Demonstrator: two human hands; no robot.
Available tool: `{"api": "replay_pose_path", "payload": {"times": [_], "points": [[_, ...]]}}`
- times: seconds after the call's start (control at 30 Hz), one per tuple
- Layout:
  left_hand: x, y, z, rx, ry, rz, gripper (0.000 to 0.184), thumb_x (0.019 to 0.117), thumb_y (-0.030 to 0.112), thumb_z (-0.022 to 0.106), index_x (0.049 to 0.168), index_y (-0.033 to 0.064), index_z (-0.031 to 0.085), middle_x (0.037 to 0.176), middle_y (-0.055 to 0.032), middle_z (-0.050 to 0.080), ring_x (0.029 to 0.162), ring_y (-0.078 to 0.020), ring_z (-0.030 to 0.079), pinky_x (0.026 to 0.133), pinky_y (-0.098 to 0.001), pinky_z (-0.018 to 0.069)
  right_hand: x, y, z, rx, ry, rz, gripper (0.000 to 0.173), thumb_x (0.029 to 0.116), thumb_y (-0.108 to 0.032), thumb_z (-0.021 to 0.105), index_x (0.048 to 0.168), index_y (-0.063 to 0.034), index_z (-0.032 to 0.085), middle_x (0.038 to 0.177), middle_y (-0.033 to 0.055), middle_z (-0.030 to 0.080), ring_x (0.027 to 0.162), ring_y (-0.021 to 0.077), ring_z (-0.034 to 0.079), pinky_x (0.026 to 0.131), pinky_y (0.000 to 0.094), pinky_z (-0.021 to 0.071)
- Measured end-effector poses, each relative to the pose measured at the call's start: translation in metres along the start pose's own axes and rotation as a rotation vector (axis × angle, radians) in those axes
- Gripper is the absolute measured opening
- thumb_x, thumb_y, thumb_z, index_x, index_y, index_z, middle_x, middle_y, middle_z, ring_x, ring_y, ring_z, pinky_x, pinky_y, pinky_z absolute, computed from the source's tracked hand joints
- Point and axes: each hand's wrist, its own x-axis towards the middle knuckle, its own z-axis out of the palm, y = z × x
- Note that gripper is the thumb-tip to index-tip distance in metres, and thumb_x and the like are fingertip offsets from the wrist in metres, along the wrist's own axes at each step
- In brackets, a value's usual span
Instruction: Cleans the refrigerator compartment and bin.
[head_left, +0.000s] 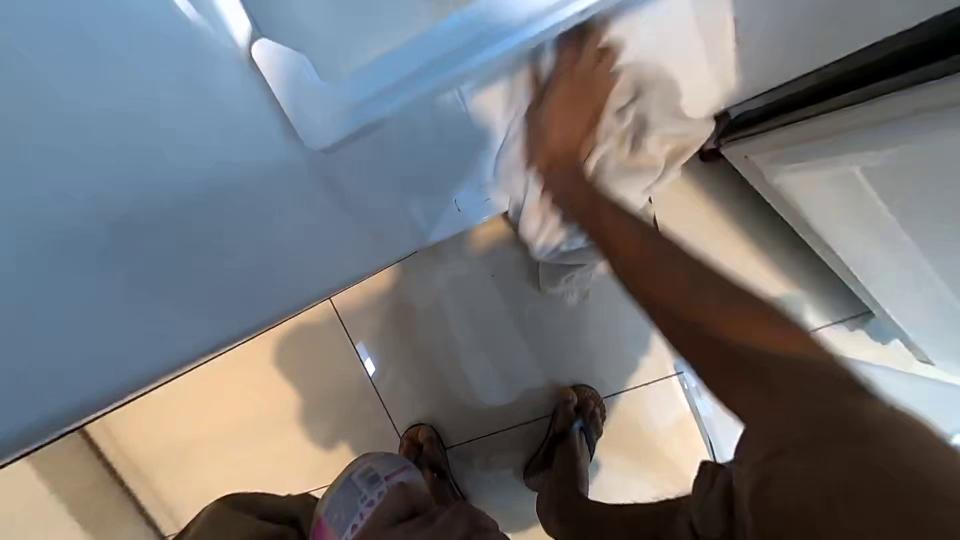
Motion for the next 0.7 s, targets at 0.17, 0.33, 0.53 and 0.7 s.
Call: {"api": "replay_pose_path", "payload": {"times": [0.17,0.33,0.53,0.7], "points": [[0.031,0.011,-0.001,0.115,-0.085,0.09,0.018,0.1032,0.017,0.057,0.106,0.0106,0.073,0.104,-0.0077,0.076,0.092,-0.021,0.071,0.086,-0.0416,0.0492,-0.121,-0.037,-0.001,0.211,-0.189,-0.495,0.036,0.096,-0.031,0.067,0.131,-0.0226,0.07,0.129,0.0157,0.065,0.106,0.0404,0.063,0.082,0.0555,0.0513],[0.03,0.01,0.007,0.091,-0.125,0.111,0.021,0.1045,0.014,0.052,0.107,0.0105,0.072,0.103,-0.0092,0.076,0.091,-0.0227,0.07,0.083,-0.0426,0.0469,-0.04,0.079,-0.058,-0.015,-0.305,-0.092,0.049,0.1038,-0.043,0.053,0.14,-0.0118,0.061,0.146,0.0265,0.052,0.118,0.0492,0.062,0.083,0.0669,0.0526],[0.033,-0.01,0.011,0.081,0.029,0.064,0.037,0.0965,0.046,0.068,0.111,0.0113,0.07,0.099,-0.0062,0.073,0.088,-0.0192,0.069,0.08,-0.0415,0.0502,-0.13,-0.013,-0.017,0.142,-0.065,0.061,0.052,0.098,-0.039,0.063,0.138,-0.0056,0.062,0.134,0.0189,0.065,0.11,0.0353,0.069,0.084,0.0533,0.0586],[0.029,-0.011,0.009,0.104,0.046,0.106,0.031,0.1,0.038,0.065,0.111,0.0091,0.07,0.1,-0.0092,0.073,0.088,-0.0226,0.07,0.081,-0.044,0.0514,-0.124,-0.049,-0.034,0.092,-0.426,-0.263,0.051,0.0933,-0.03,0.069,0.142,-0.0195,0.061,0.137,0.0127,0.064,0.1,0.0396,0.071,0.067,0.0585,0.0577]]}}
